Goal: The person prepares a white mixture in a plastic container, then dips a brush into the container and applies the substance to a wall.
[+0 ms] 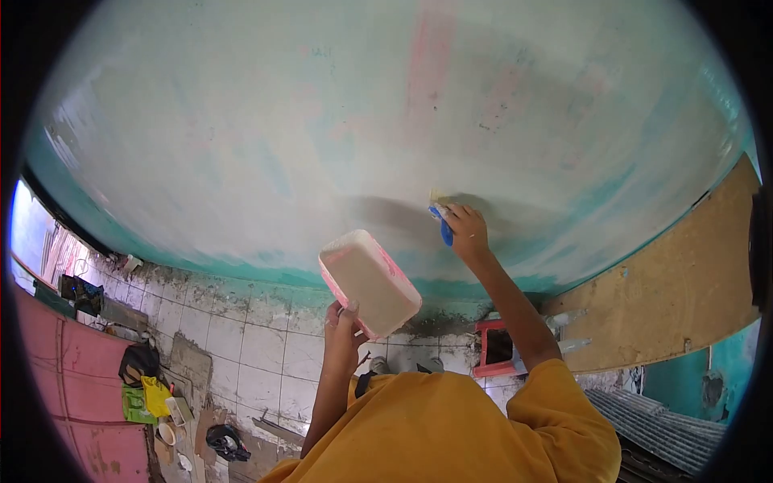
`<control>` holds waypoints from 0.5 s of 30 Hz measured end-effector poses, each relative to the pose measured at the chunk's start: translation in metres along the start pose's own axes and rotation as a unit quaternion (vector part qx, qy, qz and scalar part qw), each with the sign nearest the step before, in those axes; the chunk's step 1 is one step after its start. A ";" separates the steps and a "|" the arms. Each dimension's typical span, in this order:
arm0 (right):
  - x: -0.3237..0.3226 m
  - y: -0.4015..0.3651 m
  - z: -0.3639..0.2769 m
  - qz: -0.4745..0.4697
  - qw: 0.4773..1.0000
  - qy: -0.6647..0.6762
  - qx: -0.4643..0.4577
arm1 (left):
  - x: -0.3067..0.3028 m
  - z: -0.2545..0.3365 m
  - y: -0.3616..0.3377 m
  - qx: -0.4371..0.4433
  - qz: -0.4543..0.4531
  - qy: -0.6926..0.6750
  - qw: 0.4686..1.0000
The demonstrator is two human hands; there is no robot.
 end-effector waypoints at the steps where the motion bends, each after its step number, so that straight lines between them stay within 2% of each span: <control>1: 0.010 -0.002 0.002 -0.071 0.996 0.033 0.038 | -0.001 0.003 -0.002 0.009 0.004 -0.004 1.000; 2: 0.010 0.000 0.006 -0.072 0.996 0.032 0.036 | -0.001 0.005 -0.003 0.017 0.009 -0.008 1.000; 4: -0.014 0.025 0.006 -0.043 0.998 0.007 -0.034 | -0.004 0.005 -0.004 0.022 0.001 -0.017 1.000; 6: -0.059 0.062 0.008 0.089 0.990 -0.031 -0.106 | -0.004 0.006 -0.006 0.028 -0.005 -0.027 0.999; 8: -0.130 0.101 -0.006 0.191 0.972 -0.055 -0.122 | -0.002 0.006 -0.006 0.029 -0.007 -0.030 0.999; 10: -0.170 0.131 -0.007 0.168 0.981 -0.079 -0.059 | -0.001 0.002 -0.005 0.031 0.002 -0.031 0.999; 11: -0.176 0.138 -0.011 0.167 0.981 -0.074 -0.062 | -0.001 0.001 -0.003 0.033 0.006 -0.029 0.999; 13: -0.186 0.142 -0.020 0.220 0.969 -0.104 -0.043 | 0.001 -0.002 -0.003 0.031 0.017 -0.033 0.999; 15: -0.147 0.126 -0.016 0.196 0.971 -0.130 -0.050 | 0.002 -0.002 -0.006 0.034 0.024 -0.037 0.998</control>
Point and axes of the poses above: each hand's wrist, its own y-axis towards the middle knuckle, its own x-axis out of the palm, z = x × y, the point moved 6 cm from there along y, towards the middle knuckle, and after that the axes turned 5 degrees about -z, right-handed, at the moved point
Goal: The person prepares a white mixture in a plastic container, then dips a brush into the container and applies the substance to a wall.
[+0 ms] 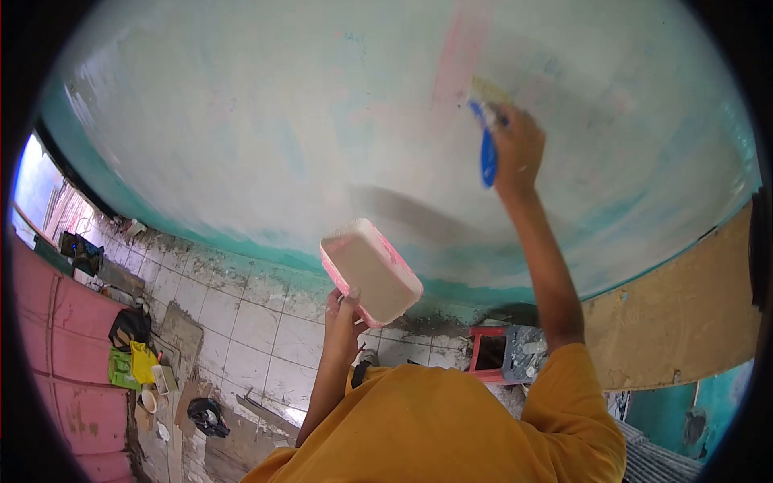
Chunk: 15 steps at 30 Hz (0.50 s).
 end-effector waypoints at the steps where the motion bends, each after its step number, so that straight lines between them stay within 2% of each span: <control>1: 0.022 -0.024 -0.006 -0.027 0.999 -0.027 -0.012 | 0.001 0.000 -0.003 0.000 0.003 0.000 1.000; 5: 0.082 -0.127 -0.050 -0.159 0.986 0.042 -0.016 | -0.001 -0.002 -0.014 -0.003 0.035 0.000 0.999; 6: 0.089 -0.143 -0.054 -0.159 0.986 0.047 -0.018 | -0.001 -0.002 -0.016 -0.002 0.040 0.000 0.999; 8: 0.106 -0.167 -0.061 -0.254 0.955 0.150 0.005 | -0.003 -0.003 -0.023 0.001 0.048 0.002 0.999; 11: 0.103 -0.141 -0.044 -0.269 0.951 0.152 -0.012 | -0.001 -0.004 -0.035 0.003 0.052 -0.001 0.999; 15: 0.033 -0.029 -0.021 -0.093 0.992 0.079 -0.033 | -0.002 -0.014 -0.045 -0.005 0.054 -0.008 0.999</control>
Point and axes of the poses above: each hand's wrist, its own y-axis towards the middle knuckle, its own x-axis out of the palm, z = x × y, the point moved 6 cm from there along y, towards the middle knuckle, and after that the axes turned 5 degrees about -z, right-handed, at the moved point
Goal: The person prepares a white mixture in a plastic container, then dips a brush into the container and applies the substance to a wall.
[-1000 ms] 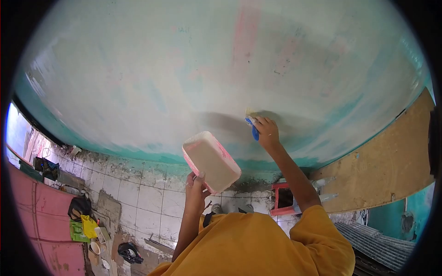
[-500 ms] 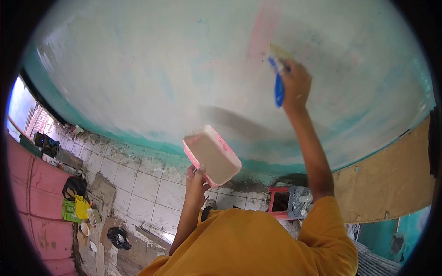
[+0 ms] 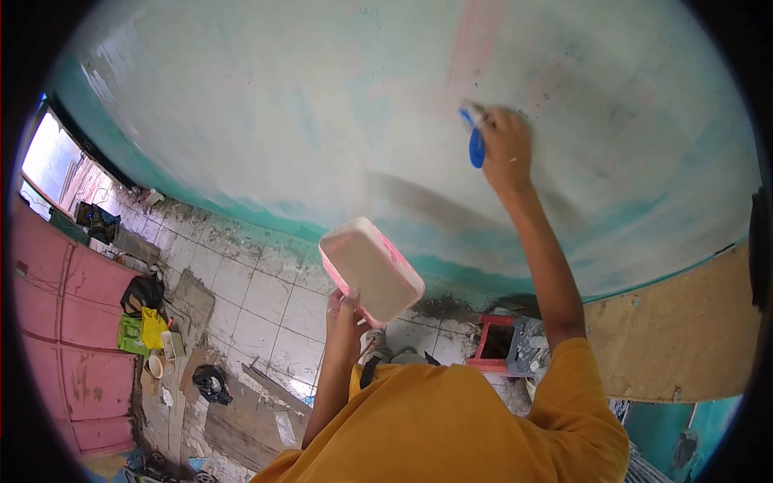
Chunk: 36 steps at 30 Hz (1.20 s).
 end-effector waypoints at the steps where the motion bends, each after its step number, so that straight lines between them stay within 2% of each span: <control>1: -0.014 0.017 -0.001 0.003 1.000 0.002 -0.002 | 0.000 -0.002 -0.004 0.001 0.008 -0.005 1.000; 3: -0.032 0.031 -0.005 0.077 0.997 -0.011 0.015 | 0.002 -0.005 -0.010 -0.006 0.017 -0.008 1.000; 7: 0.016 -0.012 -0.018 0.069 0.996 -0.035 0.033 | -0.010 -0.014 -0.022 -0.021 0.030 0.012 0.999; 11: 0.101 -0.090 -0.045 -0.083 0.996 -0.001 0.030 | -0.022 -0.010 -0.015 -0.014 0.015 -0.007 1.000; 12: 0.110 -0.101 -0.050 -0.080 0.996 -0.003 0.029 | -0.026 -0.006 -0.011 -0.011 0.013 -0.008 1.000; 14: 0.124 -0.114 -0.060 -0.162 0.983 0.076 0.032 | -0.035 0.004 -0.010 -0.002 0.010 -0.012 1.000; 18: 0.094 -0.072 -0.060 -0.227 0.971 0.078 0.003 | -0.047 0.032 0.012 0.010 -0.006 -0.005 1.000; 20: 0.050 -0.024 -0.063 -0.115 0.992 0.034 -0.026 | -0.059 0.052 0.028 0.022 -0.024 0.006 0.999; 21: 0.040 -0.004 -0.063 -0.117 0.993 0.025 -0.018 | -0.066 0.061 0.038 0.021 -0.036 0.008 0.999; 23: 0.009 0.028 -0.062 0.069 0.997 0.010 0.019 | -0.077 0.081 0.051 0.016 -0.052 0.015 0.998; 24: 0.014 0.037 -0.062 0.067 0.997 -0.002 0.024 | -0.081 0.094 0.059 0.019 -0.060 0.020 0.998; 26: 0.018 0.040 -0.071 0.151 0.988 0.008 -0.007 | -0.095 0.111 0.077 -0.001 -0.082 0.023 0.996; 27: 0.027 0.031 -0.080 0.146 0.989 -0.002 -0.005 | -0.106 0.114 0.085 -0.001 -0.090 0.026 0.996; 29: 0.072 -0.002 -0.098 0.037 0.997 -0.049 0.037 | -0.118 0.127 0.096 -0.005 -0.106 0.031 0.994; 31: 0.114 -0.050 -0.113 0.027 0.998 -0.009 0.050 | -0.129 0.139 0.105 -0.015 -0.115 0.033 0.993; 33: 0.157 -0.089 -0.122 -0.097 0.988 0.083 0.089 | -0.139 0.153 0.109 -0.026 -0.121 0.044 0.991; 34: 0.156 -0.095 -0.124 -0.097 0.988 0.077 0.096 | -0.144 0.156 0.111 -0.030 -0.129 0.047 0.990; 36: 0.170 -0.105 -0.127 -0.194 0.967 0.124 0.110 | -0.153 0.161 0.119 -0.038 -0.133 0.055 0.989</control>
Point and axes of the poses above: each hand's wrist, its own y-axis towards the middle knuckle, its own x-axis out of the palm, z = x × y, the point moved 6 cm from there along y, towards the middle knuckle, and after that the axes turned 5 degrees about -z, right-handed, at the moved point
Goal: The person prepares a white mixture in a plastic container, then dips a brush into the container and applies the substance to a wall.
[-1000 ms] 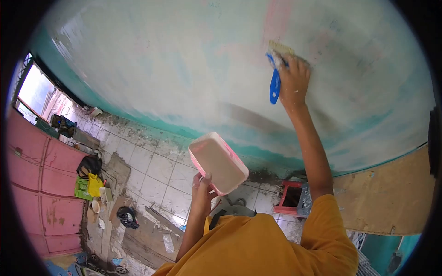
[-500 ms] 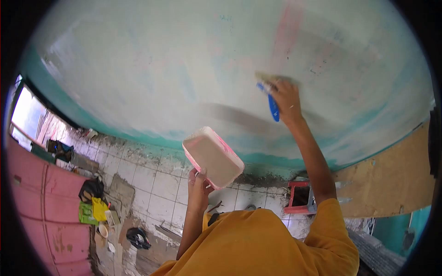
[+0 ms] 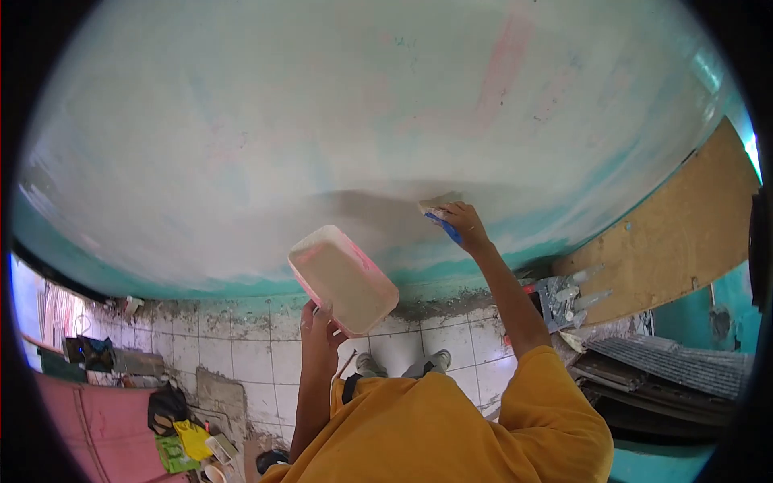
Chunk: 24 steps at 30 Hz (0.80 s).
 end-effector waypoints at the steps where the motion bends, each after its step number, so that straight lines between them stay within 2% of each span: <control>1: -0.012 0.006 -0.002 0.003 1.000 -0.003 0.006 | -0.003 0.003 0.001 -0.002 -0.006 0.003 1.000; 3: -0.057 0.030 -0.006 0.088 0.992 -0.032 -0.083 | -0.009 0.004 0.003 -0.017 -0.004 0.004 1.000; 5: -0.125 0.060 -0.021 0.162 0.971 -0.117 -0.128 | -0.014 0.002 0.005 -0.025 -0.007 0.003 1.000; 8: -0.184 0.095 -0.032 0.185 0.966 -0.150 -0.101 | -0.022 0.002 0.004 -0.023 -0.008 -0.003 1.000; 10: -0.225 0.100 -0.062 0.323 0.926 -0.173 -0.091 | -0.027 0.002 0.003 -0.017 -0.007 -0.008 1.000; 13: -0.185 0.099 -0.064 0.302 0.933 -0.162 -0.108 | -0.033 -0.001 -0.002 -0.017 -0.007 -0.010 1.000; 17: -0.057 0.056 -0.074 0.186 0.975 -0.099 -0.076 | -0.040 0.004 -0.009 0.001 0.000 -0.022 1.000; 19: 0.003 0.037 -0.065 0.040 0.993 -0.102 -0.038 | -0.043 0.007 -0.013 0.010 -0.006 -0.030 0.999; 20: 0.005 0.038 -0.061 0.042 0.993 -0.102 -0.040 | -0.045 0.007 -0.015 0.009 0.003 -0.031 0.999; 22: 0.007 0.046 -0.059 -0.015 0.998 -0.049 -0.034 | -0.051 0.007 -0.017 0.007 0.015 -0.031 0.999; 23: -0.014 0.055 -0.060 0.045 0.995 -0.042 -0.080 | -0.053 0.006 -0.017 0.008 0.012 -0.032 0.999; 24: -0.040 0.072 -0.065 0.073 0.991 -0.087 -0.076 | -0.054 0.005 -0.017 0.007 0.008 -0.034 0.999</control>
Point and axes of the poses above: each hand's wrist, its own y-axis towards the middle knuckle, its own x-axis out of the palm, z = x × y, the point moved 6 cm from there along y, towards the middle knuckle, and after that the axes turned 5 degrees about -z, right-handed, at the moved point
